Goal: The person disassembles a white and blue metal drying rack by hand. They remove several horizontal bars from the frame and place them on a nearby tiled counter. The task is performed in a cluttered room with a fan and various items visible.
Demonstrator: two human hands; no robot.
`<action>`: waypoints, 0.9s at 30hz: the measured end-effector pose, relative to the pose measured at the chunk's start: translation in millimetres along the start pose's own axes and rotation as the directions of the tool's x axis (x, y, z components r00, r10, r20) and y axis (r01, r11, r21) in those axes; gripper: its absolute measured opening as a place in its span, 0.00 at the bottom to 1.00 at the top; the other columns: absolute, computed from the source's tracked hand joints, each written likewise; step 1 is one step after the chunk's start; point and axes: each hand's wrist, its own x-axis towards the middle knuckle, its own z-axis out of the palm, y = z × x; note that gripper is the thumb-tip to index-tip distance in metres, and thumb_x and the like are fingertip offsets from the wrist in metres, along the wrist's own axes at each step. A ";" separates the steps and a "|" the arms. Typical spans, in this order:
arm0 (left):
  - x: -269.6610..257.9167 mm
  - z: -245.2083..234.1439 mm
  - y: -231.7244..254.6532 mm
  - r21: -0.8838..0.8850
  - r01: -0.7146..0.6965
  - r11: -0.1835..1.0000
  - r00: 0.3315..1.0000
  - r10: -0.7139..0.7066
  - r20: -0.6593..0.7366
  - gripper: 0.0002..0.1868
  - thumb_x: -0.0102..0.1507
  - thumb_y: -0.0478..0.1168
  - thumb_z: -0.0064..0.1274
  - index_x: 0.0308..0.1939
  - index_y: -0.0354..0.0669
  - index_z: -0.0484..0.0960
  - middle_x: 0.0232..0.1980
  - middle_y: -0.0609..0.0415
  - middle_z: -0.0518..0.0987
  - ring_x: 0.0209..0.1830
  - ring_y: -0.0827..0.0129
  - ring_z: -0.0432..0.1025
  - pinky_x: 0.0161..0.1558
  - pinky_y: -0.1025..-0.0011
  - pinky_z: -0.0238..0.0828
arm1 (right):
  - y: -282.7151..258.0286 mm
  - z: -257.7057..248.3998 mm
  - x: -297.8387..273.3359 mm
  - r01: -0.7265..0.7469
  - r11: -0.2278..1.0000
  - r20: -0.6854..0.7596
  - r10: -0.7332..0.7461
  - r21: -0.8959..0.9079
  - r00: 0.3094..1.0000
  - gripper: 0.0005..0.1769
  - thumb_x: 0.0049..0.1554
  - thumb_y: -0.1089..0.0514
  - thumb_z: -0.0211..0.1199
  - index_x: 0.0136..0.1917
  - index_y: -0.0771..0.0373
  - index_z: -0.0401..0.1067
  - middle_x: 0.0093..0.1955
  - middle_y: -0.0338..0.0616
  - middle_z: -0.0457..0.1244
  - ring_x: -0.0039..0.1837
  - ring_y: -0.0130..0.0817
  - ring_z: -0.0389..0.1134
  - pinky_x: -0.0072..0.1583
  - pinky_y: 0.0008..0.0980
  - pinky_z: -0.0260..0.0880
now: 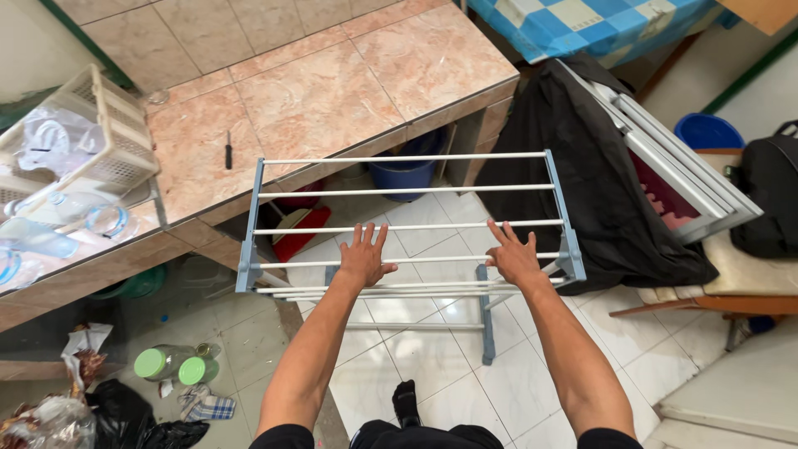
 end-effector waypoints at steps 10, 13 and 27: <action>1.8 -14.3 -18.1 -0.029 0.123 0.992 0.992 -0.121 0.042 0.43 0.70 0.67 0.35 0.82 0.56 0.39 0.84 0.52 0.40 0.83 0.50 0.36 0.65 0.30 0.56 | -29.4 22.6 60.4 -0.186 0.977 -0.313 0.209 0.101 0.927 0.27 0.59 0.46 0.61 0.71 0.48 0.69 0.86 0.42 0.37 0.84 0.50 0.37 0.70 0.80 0.38; 1.5 -19.5 -22.5 -0.043 0.142 0.989 0.989 -0.140 0.042 0.43 0.70 0.66 0.35 0.82 0.55 0.40 0.84 0.52 0.41 0.83 0.50 0.36 0.65 0.29 0.55 | -52.0 49.2 62.6 -0.124 0.968 -0.551 0.227 0.218 0.803 0.33 0.59 0.50 0.60 0.75 0.58 0.63 0.82 0.55 0.42 0.81 0.54 0.41 0.67 0.75 0.42; 21.7 -9.7 -36.0 -0.172 0.143 0.975 0.988 -0.130 0.086 0.43 0.70 0.63 0.37 0.82 0.56 0.37 0.85 0.51 0.37 0.84 0.46 0.30 0.63 0.32 0.62 | -136.2 95.1 40.9 0.170 0.933 -0.233 -0.097 0.318 0.968 0.33 0.58 0.53 0.60 0.76 0.54 0.59 0.75 0.49 0.52 0.80 0.49 0.45 0.67 0.66 0.48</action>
